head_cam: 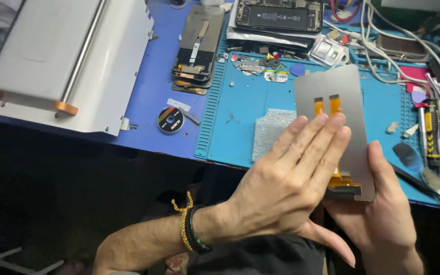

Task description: Cleaning a smartphone screen with a cloth and cleaning solution on a repair mat.

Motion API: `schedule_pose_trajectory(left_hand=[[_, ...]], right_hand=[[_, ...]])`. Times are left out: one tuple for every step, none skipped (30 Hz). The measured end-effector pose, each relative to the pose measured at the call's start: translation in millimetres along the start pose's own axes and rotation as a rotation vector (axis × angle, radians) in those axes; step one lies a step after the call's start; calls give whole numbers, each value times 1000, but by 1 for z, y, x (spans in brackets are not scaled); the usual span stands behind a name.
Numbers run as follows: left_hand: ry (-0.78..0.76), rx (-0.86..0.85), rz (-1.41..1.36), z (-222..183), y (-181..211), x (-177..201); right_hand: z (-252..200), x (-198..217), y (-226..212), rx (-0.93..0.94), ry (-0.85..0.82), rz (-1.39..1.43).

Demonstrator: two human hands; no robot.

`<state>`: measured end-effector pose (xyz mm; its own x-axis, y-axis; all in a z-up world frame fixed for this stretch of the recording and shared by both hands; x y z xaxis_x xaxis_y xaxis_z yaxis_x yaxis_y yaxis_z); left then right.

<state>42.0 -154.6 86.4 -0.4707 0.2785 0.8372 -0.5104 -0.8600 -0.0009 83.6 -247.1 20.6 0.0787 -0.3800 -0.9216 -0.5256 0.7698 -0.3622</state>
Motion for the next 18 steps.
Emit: schedule_pose_trajectory(left_hand=[[-34, 36, -7, 2, -5, -4], [-32, 40, -3, 3, -9, -3], [-10, 83, -41, 4, -15, -1], [13, 127, -79, 5, -22, 2], [14, 128, -79, 4, -26, 2], [29, 148, -109, 4, -32, 3], [45, 169, -138, 3, -38, 4], [45, 172, -137, 1, -45, 4], [-6, 204, -57, -2, -54, 0], [-57, 235, 24, -5, -62, -4], [-59, 240, 25, -10, -71, 0], [-47, 295, 39, -15, -83, 5], [-34, 347, 52, -20, -96, 10], [-34, 349, 53, -25, -93, 20], [92, 328, -161, -29, -90, 36], [219, 302, -373, -34, -89, 52], [221, 316, -374, -34, -86, 65], [215, 291, -661, -35, -81, 74]], right_hand=[[0, -3, 3, 3, -6, 10], [1, -4, 4, -2, -9, 8], [2, -5, 6, -7, -24, 14], [2, -7, 7, -12, -39, 20], [2, -9, 9, -17, -52, 25], [2, -10, 11, -23, -65, 30], [2, -12, 13, -30, -79, 36], [8, -39, 16, -32, -79, 35], [7, -30, 19, -58, 380, -210], [-8, -27, 18, -143, 841, -424], [-15, 1, 14, -148, 840, -427], [-1, -1, 16, -74, 374, -225], [-3, -9, 13, -58, -90, 12], [-1, -8, 12, -61, -90, 12], [1, -4, 9, -37, -66, -17], [3, 0, 7, -14, -43, -46], [4, -1, 6, -26, -39, -51], [4, -3, 8, -53, -34, -10]])
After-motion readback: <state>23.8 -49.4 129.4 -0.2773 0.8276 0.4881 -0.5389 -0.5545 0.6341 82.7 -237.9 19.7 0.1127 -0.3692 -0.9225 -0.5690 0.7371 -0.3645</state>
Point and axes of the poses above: each hand's wrist, its own z-axis towards the middle knuckle, its own x-axis out of the back of the hand, y = z × x, the point moved 8 cm from there along z, towards the middle knuckle, and after that the axes turned 7 degrees about z, right-handed, at the moved point
